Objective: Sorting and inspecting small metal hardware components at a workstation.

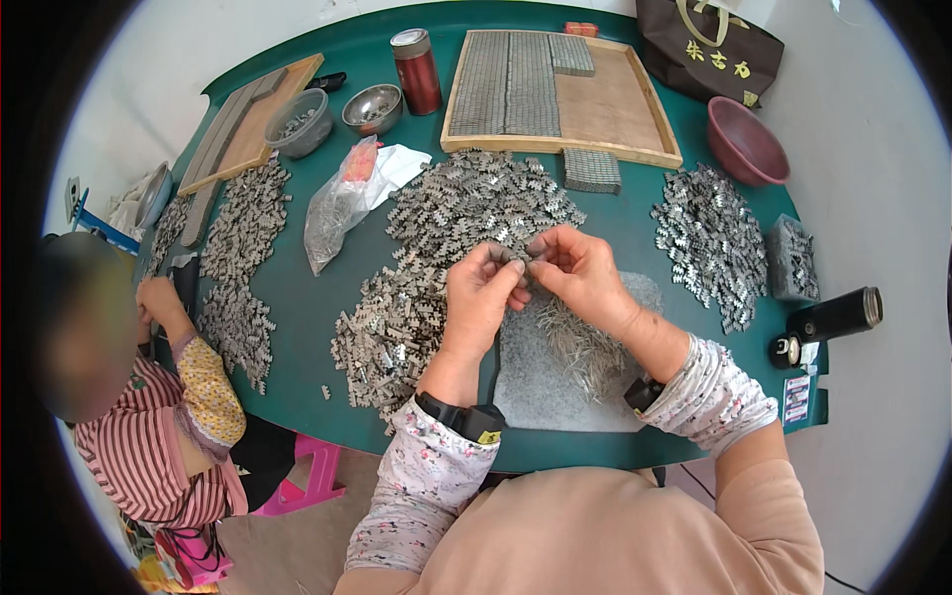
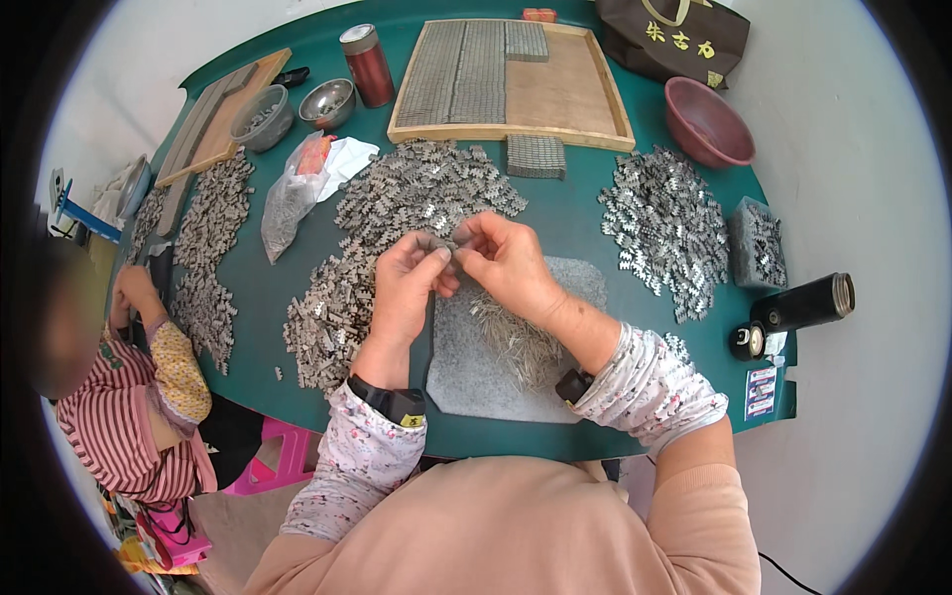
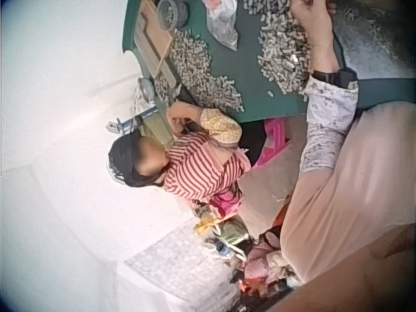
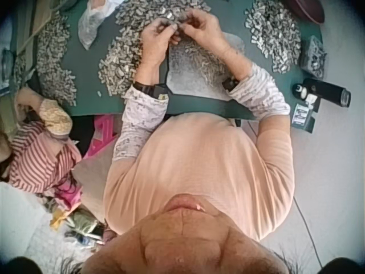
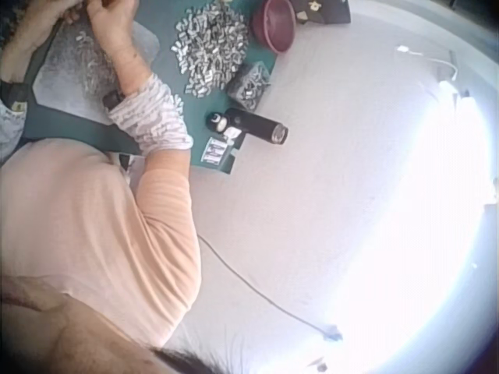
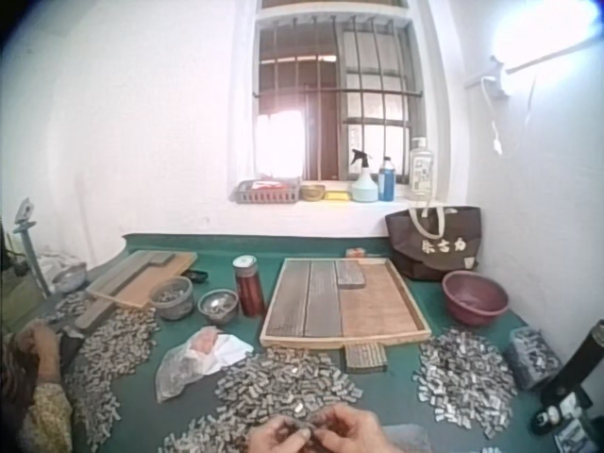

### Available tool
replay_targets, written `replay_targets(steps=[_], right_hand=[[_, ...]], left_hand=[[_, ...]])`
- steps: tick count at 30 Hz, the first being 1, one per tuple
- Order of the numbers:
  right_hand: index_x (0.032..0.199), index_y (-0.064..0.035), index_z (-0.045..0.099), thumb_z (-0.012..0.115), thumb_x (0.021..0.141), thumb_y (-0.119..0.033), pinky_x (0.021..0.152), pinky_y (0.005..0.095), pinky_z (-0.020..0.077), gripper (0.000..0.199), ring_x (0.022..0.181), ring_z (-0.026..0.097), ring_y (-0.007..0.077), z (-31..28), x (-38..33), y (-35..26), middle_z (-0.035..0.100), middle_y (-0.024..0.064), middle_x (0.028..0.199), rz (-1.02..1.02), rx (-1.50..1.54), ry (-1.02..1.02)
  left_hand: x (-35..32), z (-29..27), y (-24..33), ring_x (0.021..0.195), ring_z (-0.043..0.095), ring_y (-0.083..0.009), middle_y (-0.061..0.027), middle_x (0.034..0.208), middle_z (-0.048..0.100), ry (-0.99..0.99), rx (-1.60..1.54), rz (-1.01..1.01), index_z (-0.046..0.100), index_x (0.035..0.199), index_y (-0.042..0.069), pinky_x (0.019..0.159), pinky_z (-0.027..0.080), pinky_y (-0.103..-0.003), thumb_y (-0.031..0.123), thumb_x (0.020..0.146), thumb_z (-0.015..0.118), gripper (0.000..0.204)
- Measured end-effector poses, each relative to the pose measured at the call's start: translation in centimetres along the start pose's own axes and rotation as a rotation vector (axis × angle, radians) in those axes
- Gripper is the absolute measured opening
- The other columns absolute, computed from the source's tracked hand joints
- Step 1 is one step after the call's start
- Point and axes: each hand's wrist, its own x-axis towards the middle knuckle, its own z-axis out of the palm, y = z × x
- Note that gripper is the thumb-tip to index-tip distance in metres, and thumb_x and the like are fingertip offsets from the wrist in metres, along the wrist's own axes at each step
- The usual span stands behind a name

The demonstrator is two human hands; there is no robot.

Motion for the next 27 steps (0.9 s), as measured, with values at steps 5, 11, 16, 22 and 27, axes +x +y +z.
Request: replay_targets(steps=[5, 11, 16, 22, 27], right_hand=[[0.096, 0.0017, 0.059, 0.063, 0.083, 0.001, 0.063, 0.0213, 0.0493, 0.014, 0.072, 0.057, 0.0049, -0.3, -1.3, 0.9, 0.061, 0.0006, 0.08, 0.039, 0.011, 0.015], [0.096, 0.0023, 0.06, 0.063, 0.083, 0.002, 0.064, 0.0213, 0.0497, 0.013, 0.076, 0.06, 0.0062, -0.9, -1.6, 1.0, 0.063, 0.0023, 0.081, 0.01, 0.121, 0.025], [0.096, 0.0025, 0.064, 0.067, 0.081, -0.004, 0.066, 0.0264, 0.0515, 0.016, 0.074, 0.063, 0.0111, -2.3, 0.9, -0.3, 0.066, 0.0071, 0.083, -0.06, -0.227, -0.089], [0.088, -0.0017, 0.064, 0.07, 0.078, -0.02, 0.072, 0.0426, 0.051, 0.021, 0.081, 0.064, 0.0343, -1.2, 3.8, 1.0, 0.064, 0.0156, 0.086, -0.251, -1.002, 0.033], [0.083, -0.0026, 0.062, 0.071, 0.077, -0.022, 0.072, 0.0438, 0.0506, 0.023, 0.083, 0.064, 0.0355, -0.3, 4.1, 1.1, 0.064, 0.0146, 0.087, -0.217, -1.099, 0.032]], left_hand=[[-0.4, 0.2, -0.3, 0.058, 0.059, -0.0103, -0.0043, 0.073, 0.062, -0.054, 0.169, 0.005, 0.059, 0.089, 0.001, 0.05, 0.047, -0.021, 0.007, 0.088, 0.06, 0.007], [-0.7, 0.7, -0.2, 0.059, 0.06, -0.0106, -0.0049, 0.073, 0.063, -0.07, -0.025, -0.065, 0.064, 0.097, -0.003, 0.051, 0.047, -0.022, 0.007, 0.087, 0.061, 0.014], [-0.4, -0.2, -0.3, 0.058, 0.06, -0.0116, -0.0051, 0.072, 0.063, 0.02, -0.059, -0.063, 0.064, 0.096, -0.002, 0.051, 0.047, -0.022, 0.008, 0.086, 0.062, 0.014], [0.0, -0.4, -0.3, 0.058, 0.061, -0.0139, -0.0064, 0.074, 0.063, 0.094, -0.133, -0.048, 0.06, 0.093, 0.001, 0.051, 0.048, -0.024, 0.011, 0.089, 0.061, 0.011], [0.0, -0.6, -0.2, 0.059, 0.062, -0.0152, -0.0072, 0.075, 0.063, 0.103, -0.141, -0.035, 0.06, 0.093, 0.001, 0.051, 0.049, -0.025, 0.012, 0.088, 0.064, 0.013]])
